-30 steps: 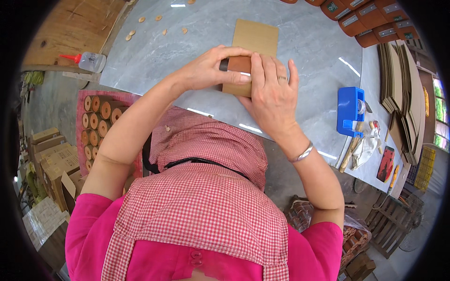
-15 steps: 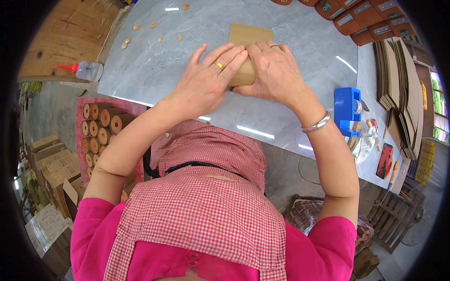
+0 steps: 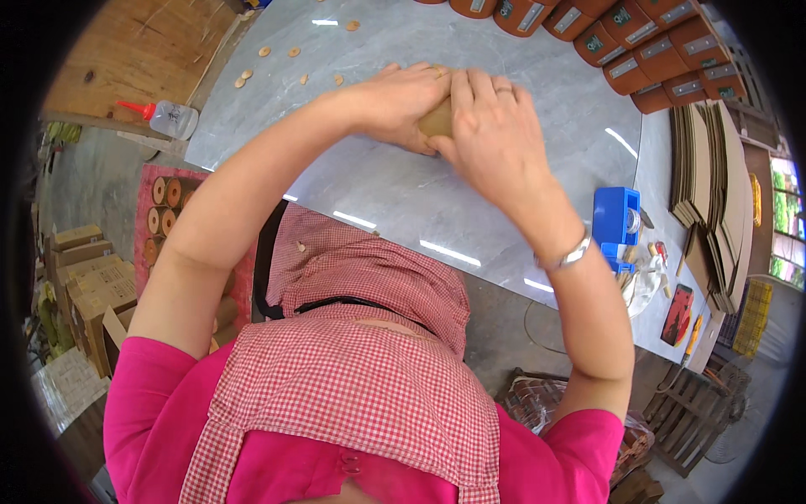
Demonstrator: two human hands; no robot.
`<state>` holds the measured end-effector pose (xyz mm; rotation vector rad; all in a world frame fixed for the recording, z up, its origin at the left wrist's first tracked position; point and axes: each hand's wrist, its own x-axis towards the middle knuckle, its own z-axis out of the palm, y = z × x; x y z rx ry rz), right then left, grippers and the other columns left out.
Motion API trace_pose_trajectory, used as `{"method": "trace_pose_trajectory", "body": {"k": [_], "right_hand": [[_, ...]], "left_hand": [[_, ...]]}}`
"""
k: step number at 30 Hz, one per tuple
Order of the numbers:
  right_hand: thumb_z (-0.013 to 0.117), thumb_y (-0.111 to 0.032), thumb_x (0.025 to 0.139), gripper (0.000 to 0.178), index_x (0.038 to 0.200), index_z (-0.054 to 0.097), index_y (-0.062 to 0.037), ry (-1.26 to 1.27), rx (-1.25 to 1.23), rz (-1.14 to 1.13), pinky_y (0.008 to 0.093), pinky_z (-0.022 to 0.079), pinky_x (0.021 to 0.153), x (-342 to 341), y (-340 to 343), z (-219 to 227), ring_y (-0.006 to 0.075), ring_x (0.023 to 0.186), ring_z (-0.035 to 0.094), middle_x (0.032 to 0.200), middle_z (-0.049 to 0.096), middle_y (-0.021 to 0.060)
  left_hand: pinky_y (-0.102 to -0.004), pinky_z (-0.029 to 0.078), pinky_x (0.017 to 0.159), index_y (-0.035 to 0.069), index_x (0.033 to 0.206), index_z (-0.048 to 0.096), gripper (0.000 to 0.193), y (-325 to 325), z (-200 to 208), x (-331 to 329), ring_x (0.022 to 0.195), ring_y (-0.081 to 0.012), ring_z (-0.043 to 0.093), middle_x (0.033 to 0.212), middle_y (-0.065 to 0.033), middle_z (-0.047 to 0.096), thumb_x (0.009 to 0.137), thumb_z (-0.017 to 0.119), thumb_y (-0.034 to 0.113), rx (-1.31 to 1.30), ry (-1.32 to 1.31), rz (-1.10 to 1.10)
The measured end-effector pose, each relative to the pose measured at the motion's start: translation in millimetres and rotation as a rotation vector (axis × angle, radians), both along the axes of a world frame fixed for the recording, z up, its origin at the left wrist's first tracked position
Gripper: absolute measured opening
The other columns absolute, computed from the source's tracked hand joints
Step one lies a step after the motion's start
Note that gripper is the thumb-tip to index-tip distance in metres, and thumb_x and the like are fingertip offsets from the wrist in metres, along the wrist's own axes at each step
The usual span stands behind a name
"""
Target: The person is preparing and wrapping cylindrical wooden or bamboo components, including cleaning them with a cloth and solvent, and applying a cardboard sleeve.
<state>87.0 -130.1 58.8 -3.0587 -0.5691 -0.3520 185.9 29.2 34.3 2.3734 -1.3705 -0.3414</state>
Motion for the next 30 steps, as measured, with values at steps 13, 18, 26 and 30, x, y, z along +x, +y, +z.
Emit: {"method": "trace_pose_trajectory", "body": {"k": [13,18,26,30], "right_hand": [[0.091,-0.034,0.061,0.078,0.121,0.057,0.0025,0.263,0.013,-0.146,0.0416,0.052,0.094,60.1,-8.2,-9.7,0.0366,0.112,0.063,0.117,0.066,0.0204],[0.089,-0.044,0.057,0.081,0.117,0.061,0.0027,0.458,0.11,-0.132,0.0423,0.056,0.088,91.5,-30.0,-13.6,0.0357,0.102,0.069,0.105,0.071,0.0227],[0.088,-0.044,0.057,0.077,0.117,0.065,0.0,0.676,0.381,-0.176,0.0385,0.056,0.083,118.2,-44.5,-8.9,0.03,0.097,0.07,0.104,0.072,0.0183],[0.089,-0.038,0.061,0.075,0.12,0.065,0.0011,0.643,0.823,-0.091,0.0362,0.055,0.088,77.7,-40.7,-12.8,0.0264,0.101,0.07,0.109,0.072,0.0168]], "left_hand": [[-0.0445,0.051,0.096,-0.001,0.129,0.057,0.074,-9.8,-1.5,35.7,0.124,-0.0348,0.054,0.134,-0.0177,0.057,0.069,0.085,0.032,0.006,-0.073,0.141],[-0.0391,0.047,0.103,-0.005,0.137,0.051,0.074,18.0,-31.8,-51.3,0.123,-0.0276,0.057,0.131,-0.018,0.059,0.079,0.083,0.026,-0.679,0.74,0.645],[-0.0377,0.039,0.113,-0.008,0.135,0.045,0.056,-36.1,-55.7,-52.9,0.126,-0.0227,0.054,0.13,-0.0145,0.058,0.089,0.073,0.007,-1.228,1.488,0.591],[-0.0384,0.04,0.114,-0.005,0.137,0.043,0.061,-40.6,-53.7,-62.2,0.127,-0.0232,0.055,0.131,-0.0137,0.057,0.085,0.075,0.002,-1.173,1.318,0.655]]}}
